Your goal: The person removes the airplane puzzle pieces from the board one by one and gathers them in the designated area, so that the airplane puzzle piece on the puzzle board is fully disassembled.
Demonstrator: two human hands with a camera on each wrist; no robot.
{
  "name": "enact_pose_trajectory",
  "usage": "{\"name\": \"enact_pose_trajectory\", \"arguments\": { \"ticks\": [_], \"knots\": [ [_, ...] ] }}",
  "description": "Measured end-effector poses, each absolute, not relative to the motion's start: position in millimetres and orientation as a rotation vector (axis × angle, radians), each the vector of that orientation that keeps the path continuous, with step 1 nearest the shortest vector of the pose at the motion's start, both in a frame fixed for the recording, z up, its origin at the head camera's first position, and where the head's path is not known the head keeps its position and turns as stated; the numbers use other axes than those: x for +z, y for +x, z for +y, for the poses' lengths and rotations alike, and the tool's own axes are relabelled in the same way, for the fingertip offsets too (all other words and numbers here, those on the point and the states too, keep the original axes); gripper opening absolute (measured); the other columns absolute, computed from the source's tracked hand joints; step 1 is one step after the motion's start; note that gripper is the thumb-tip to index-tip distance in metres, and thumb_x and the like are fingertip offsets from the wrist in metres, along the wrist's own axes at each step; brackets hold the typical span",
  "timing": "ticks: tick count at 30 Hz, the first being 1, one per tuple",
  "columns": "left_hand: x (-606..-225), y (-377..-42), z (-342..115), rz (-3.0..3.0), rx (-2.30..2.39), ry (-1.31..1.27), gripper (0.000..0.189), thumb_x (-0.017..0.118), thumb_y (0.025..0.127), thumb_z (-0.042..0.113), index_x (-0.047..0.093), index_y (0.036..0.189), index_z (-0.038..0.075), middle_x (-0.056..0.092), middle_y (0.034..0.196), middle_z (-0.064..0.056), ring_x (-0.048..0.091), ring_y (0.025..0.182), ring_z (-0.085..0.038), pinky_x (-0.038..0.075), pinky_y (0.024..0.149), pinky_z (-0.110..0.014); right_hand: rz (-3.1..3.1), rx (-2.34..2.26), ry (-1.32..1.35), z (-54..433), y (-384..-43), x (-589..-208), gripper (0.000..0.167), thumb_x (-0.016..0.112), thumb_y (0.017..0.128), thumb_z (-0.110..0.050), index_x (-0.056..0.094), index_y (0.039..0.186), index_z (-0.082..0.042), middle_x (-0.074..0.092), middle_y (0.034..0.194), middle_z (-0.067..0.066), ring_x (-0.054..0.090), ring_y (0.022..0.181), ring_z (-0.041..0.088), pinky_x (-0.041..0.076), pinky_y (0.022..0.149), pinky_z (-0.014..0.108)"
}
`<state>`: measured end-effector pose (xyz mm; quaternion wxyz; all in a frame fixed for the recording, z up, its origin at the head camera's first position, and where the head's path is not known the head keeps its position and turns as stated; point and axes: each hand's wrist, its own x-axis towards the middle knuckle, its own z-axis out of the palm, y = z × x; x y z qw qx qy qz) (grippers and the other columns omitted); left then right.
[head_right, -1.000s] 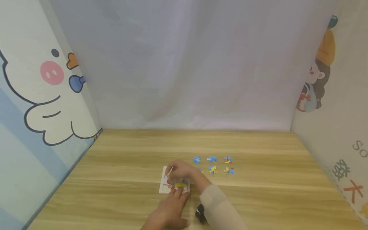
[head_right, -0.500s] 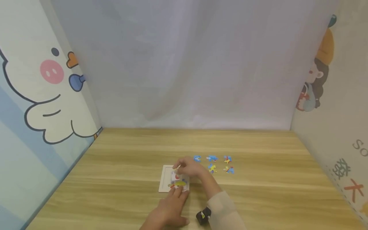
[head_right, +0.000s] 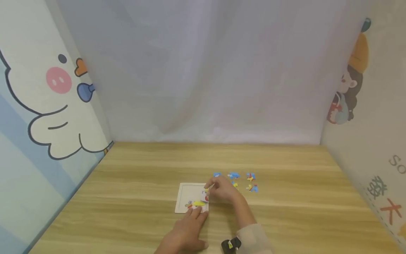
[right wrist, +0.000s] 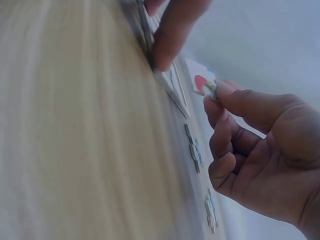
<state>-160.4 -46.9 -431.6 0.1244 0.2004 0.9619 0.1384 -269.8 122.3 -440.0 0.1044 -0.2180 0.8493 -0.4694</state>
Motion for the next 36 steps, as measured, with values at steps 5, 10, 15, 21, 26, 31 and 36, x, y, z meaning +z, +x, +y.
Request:
{"name": "enact_pose_trajectory", "arguments": {
  "ticks": [5,10,15,21,26,31,36],
  "knots": [
    [-432,-159,-47,2.794,0.432,0.578,0.085,0.081,0.065,0.038,0.046,0.136,0.008,0.038,0.141,-0.011,0.033,0.127,-0.036,0.042,0.081,-0.060,2.434,-1.465,-0.586,136,-260,-439,0.017,0.065,0.079,0.004,0.064,0.096,0.003,0.060,0.068,0.007,0.054,0.061,0.018,0.044,0.055,0.029],
    [-432,-158,-46,2.833,0.371,0.589,0.086,0.081,0.064,0.041,0.046,0.136,0.009,0.039,0.139,-0.009,0.035,0.126,-0.034,0.045,0.078,-0.056,2.389,-1.511,-0.544,145,-253,-439,0.016,0.065,0.078,0.004,0.060,0.094,0.004,0.060,0.069,0.010,0.057,0.063,0.020,0.045,0.056,0.027],
    [-432,-158,-45,2.843,0.372,0.596,0.086,0.081,0.063,0.040,0.046,0.135,0.008,0.039,0.138,-0.010,0.036,0.125,-0.035,0.045,0.077,-0.057,2.370,-1.515,-0.550,153,-250,-439,0.015,0.065,0.078,0.004,0.060,0.093,0.004,0.061,0.068,0.011,0.056,0.060,0.018,0.043,0.054,0.026],
    [-434,-158,-47,2.838,0.405,0.593,0.085,0.082,0.063,0.039,0.047,0.135,0.008,0.039,0.138,-0.010,0.035,0.125,-0.036,0.044,0.076,-0.058,2.386,-1.488,-0.502,155,-250,-442,0.016,0.068,0.077,0.003,0.061,0.091,0.003,0.058,0.065,0.006,0.050,0.058,0.014,0.041,0.053,0.025],
    [-435,-160,-46,2.832,0.391,0.591,0.085,0.081,0.064,0.040,0.047,0.135,0.009,0.039,0.138,-0.009,0.035,0.125,-0.035,0.044,0.076,-0.057,2.400,-1.455,-0.525,154,-251,-447,0.014,0.063,0.074,0.008,0.061,0.088,0.004,0.060,0.069,0.005,0.052,0.061,0.013,0.043,0.054,0.024],
    [-436,-160,-45,2.831,0.379,0.594,0.085,0.081,0.065,0.040,0.046,0.136,0.008,0.038,0.139,-0.010,0.035,0.126,-0.036,0.044,0.077,-0.058,2.447,-1.395,-0.564,153,-252,-448,0.012,0.063,0.074,0.008,0.063,0.086,0.004,0.061,0.071,0.007,0.054,0.063,0.014,0.045,0.056,0.026],
    [-436,-160,-44,2.818,0.389,0.590,0.085,0.081,0.066,0.039,0.045,0.137,0.008,0.037,0.141,-0.012,0.034,0.127,-0.037,0.043,0.079,-0.059,2.479,-1.352,-0.567,152,-253,-448,0.012,0.063,0.073,0.007,0.064,0.085,0.003,0.062,0.072,0.010,0.054,0.065,0.014,0.045,0.057,0.026]
  ]
}}
